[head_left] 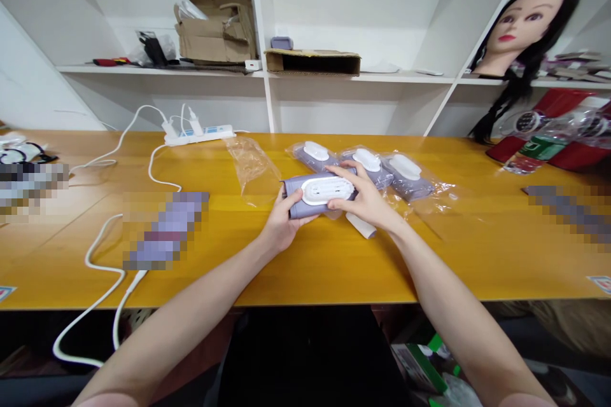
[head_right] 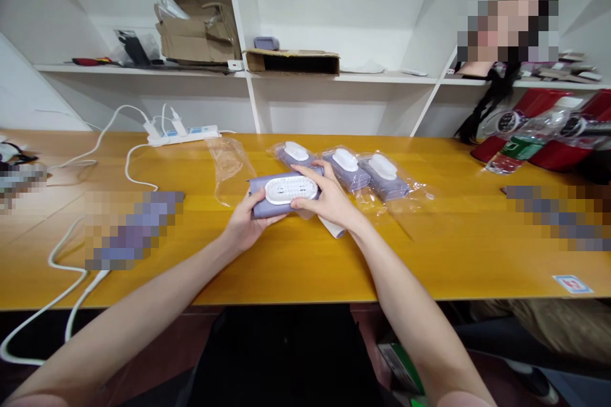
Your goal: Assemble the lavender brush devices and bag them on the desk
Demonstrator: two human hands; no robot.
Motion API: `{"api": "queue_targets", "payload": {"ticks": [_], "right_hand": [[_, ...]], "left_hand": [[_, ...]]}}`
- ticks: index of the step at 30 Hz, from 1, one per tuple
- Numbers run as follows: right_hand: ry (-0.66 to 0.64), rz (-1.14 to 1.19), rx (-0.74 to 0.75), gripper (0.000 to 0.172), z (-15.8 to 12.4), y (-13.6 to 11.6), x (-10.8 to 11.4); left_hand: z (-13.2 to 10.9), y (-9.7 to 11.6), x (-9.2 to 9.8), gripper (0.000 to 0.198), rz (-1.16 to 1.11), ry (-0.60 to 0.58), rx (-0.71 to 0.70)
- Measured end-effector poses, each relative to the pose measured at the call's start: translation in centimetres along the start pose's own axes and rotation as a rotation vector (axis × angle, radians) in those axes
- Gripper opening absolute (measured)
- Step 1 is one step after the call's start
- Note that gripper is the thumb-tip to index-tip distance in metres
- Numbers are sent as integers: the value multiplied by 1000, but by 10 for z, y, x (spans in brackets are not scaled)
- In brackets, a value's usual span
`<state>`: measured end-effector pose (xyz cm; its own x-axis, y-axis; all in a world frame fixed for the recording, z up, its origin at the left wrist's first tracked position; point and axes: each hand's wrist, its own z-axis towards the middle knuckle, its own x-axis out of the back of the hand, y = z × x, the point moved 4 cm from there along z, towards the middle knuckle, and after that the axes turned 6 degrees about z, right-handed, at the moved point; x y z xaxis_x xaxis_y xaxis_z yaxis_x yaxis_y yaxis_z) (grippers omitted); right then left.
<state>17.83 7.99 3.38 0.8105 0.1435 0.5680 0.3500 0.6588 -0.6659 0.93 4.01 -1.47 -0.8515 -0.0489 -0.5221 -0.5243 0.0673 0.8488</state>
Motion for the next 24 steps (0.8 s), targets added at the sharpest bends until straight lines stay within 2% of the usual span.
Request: {"api": "queue_targets", "payload": {"ticks": [4,13,18,24], "right_hand": [[-44,-37,-7,75,1,3,-2],[77,49,119,50,1,2,-1],[81,97,185,48,2,-4,-1],[97,118,192,44,0,-8,-3]], "left_hand": [[3,4,4,30,-32,72,57],[3,9,6,30,-12,101,74],[2,10,5,32,-10,129,62],[4,7,6,35,5,107,69]]}}
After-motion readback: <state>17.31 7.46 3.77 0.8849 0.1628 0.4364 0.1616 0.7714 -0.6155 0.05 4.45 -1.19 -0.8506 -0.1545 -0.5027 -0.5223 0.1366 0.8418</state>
